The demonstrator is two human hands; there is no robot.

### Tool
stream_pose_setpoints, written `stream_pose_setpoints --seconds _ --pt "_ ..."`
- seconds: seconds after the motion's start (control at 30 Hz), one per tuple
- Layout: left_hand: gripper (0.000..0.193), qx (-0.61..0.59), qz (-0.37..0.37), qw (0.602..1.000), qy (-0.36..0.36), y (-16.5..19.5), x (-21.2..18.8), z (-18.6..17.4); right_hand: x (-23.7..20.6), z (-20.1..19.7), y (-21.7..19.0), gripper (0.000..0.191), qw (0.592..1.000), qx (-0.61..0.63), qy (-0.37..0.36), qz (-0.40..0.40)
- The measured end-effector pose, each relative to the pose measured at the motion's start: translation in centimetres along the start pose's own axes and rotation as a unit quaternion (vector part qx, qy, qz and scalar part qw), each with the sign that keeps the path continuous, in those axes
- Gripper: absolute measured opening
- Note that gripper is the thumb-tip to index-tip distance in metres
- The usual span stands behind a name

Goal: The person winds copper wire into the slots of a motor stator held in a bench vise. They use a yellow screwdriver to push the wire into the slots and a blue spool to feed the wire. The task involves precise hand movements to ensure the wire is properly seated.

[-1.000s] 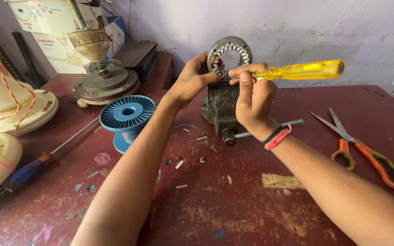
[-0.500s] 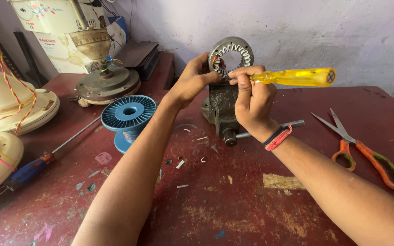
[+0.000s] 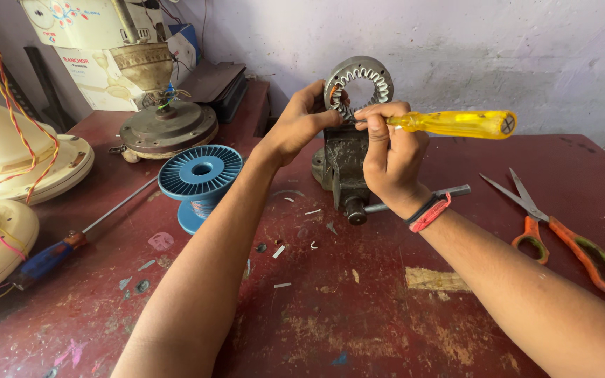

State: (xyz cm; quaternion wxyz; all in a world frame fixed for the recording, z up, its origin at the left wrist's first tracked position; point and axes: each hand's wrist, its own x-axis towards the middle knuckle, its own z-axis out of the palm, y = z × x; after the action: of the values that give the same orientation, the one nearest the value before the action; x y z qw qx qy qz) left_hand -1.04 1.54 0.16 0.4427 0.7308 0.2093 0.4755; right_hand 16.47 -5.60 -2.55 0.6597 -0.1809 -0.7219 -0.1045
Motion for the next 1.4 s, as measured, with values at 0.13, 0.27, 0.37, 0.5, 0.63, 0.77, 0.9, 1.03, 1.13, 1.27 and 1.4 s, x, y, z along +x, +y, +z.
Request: stream_pose_setpoints --seconds 0.13,0.27,0.37,0.5,0.63,0.77,0.9,1.03,1.13,1.27,1.4 --pt "0.048 0.006 -0.006 1.0 0.004 0.0 0.1 0.1 0.0 0.0 0.0 0.021 1.0 -0.005 -0.001 -0.009" --pt "0.048 0.012 0.001 1.0 0.004 -0.1 0.1 0.2 0.0 -0.1 0.0 0.022 1.0 -0.01 -0.008 -0.01" --pt "0.046 0.02 0.003 1.0 0.006 -0.2 0.2 0.2 0.1 -0.1 0.0 0.023 1.0 -0.008 -0.013 -0.003" --pt "0.042 0.018 0.012 1.0 0.008 -0.4 0.2 0.3 0.0 -0.2 0.1 0.023 1.0 -0.005 -0.021 0.008" --pt "0.043 0.031 0.004 0.999 0.016 -0.4 0.3 0.3 -0.1 -0.1 0.3 0.023 0.999 0.041 0.003 0.023" --pt "0.05 0.002 -0.003 1.0 -0.017 -0.3 0.1 -0.3 -0.2 0.1 0.4 0.022 0.997 0.079 0.014 0.023" --pt "0.058 -0.065 0.006 0.996 -0.056 -0.6 0.0 -0.7 -0.1 0.1 0.3 0.021 0.999 0.044 0.004 0.016" --pt "0.057 -0.063 0.019 0.997 -0.043 -1.1 0.0 -0.8 -0.1 0.0 0.0 0.02 0.999 0.019 -0.01 0.024" --pt "0.055 -0.054 0.016 0.998 -0.034 -1.1 0.1 -0.7 -0.1 0.0 -0.2 0.018 1.0 -0.01 -0.025 0.011" --pt "0.053 -0.049 0.009 0.998 -0.03 -0.9 0.0 -0.6 0.1 -0.3 -0.5 0.016 0.998 -0.03 -0.044 -0.02" --pt "0.049 -0.06 0.007 0.998 -0.03 -0.7 -0.2 -0.6 0.3 -0.7 -1.0 0.011 0.995 -0.046 -0.067 -0.052"
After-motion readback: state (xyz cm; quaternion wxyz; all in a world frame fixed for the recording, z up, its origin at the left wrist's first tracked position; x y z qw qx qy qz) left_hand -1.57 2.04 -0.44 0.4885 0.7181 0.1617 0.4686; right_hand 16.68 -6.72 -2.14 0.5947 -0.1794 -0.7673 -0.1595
